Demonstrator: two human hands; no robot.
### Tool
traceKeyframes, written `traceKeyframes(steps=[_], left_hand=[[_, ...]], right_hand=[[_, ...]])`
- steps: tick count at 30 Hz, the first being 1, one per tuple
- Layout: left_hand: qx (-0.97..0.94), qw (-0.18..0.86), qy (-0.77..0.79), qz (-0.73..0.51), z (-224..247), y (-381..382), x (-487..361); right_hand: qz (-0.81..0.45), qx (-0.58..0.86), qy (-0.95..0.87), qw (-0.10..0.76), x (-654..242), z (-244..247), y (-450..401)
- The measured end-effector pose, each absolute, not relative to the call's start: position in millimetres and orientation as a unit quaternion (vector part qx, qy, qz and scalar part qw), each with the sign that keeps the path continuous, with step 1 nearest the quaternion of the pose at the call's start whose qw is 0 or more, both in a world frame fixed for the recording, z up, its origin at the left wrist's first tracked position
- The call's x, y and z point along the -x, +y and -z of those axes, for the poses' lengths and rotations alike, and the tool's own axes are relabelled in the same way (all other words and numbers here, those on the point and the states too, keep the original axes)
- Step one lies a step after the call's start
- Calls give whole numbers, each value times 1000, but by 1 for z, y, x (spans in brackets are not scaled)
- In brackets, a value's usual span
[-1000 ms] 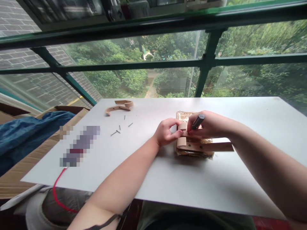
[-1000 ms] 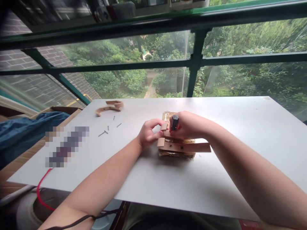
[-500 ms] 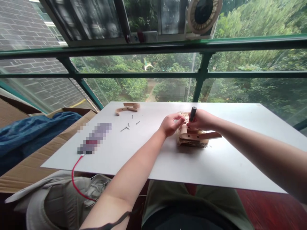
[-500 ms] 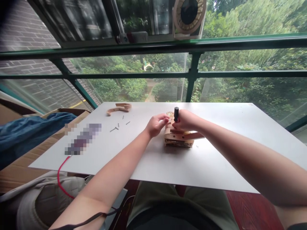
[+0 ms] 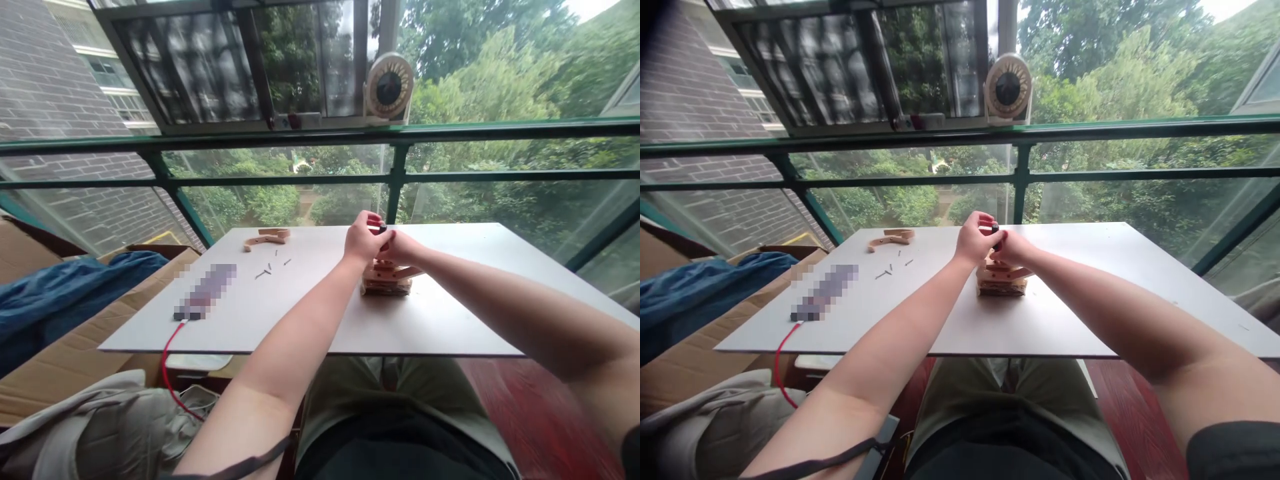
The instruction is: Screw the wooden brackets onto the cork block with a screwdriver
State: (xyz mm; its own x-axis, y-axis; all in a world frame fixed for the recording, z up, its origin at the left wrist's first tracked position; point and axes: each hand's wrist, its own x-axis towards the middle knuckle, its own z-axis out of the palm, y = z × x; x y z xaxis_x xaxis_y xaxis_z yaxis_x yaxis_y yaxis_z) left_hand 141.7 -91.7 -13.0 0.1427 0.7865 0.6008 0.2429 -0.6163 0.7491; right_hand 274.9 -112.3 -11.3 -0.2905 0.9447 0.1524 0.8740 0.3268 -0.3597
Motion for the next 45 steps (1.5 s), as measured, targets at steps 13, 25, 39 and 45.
traceKeyframes(steps=[13, 25, 39, 45], left_hand=[[-726, 327, 296, -527, 16, -87, -136], [-721, 389, 242, -519, 29, -78, -132], [-697, 373, 307, -530, 36, -79, -129], [-706, 401, 289, -507, 37, -75, -128]], right_hand=[[-36, 594, -792, 139, -306, -36, -122], [86, 507, -837, 188, -293, -56, -151], [55, 574, -816, 52, -286, -83, -142], [67, 586, -808, 11, -281, -86, -145]])
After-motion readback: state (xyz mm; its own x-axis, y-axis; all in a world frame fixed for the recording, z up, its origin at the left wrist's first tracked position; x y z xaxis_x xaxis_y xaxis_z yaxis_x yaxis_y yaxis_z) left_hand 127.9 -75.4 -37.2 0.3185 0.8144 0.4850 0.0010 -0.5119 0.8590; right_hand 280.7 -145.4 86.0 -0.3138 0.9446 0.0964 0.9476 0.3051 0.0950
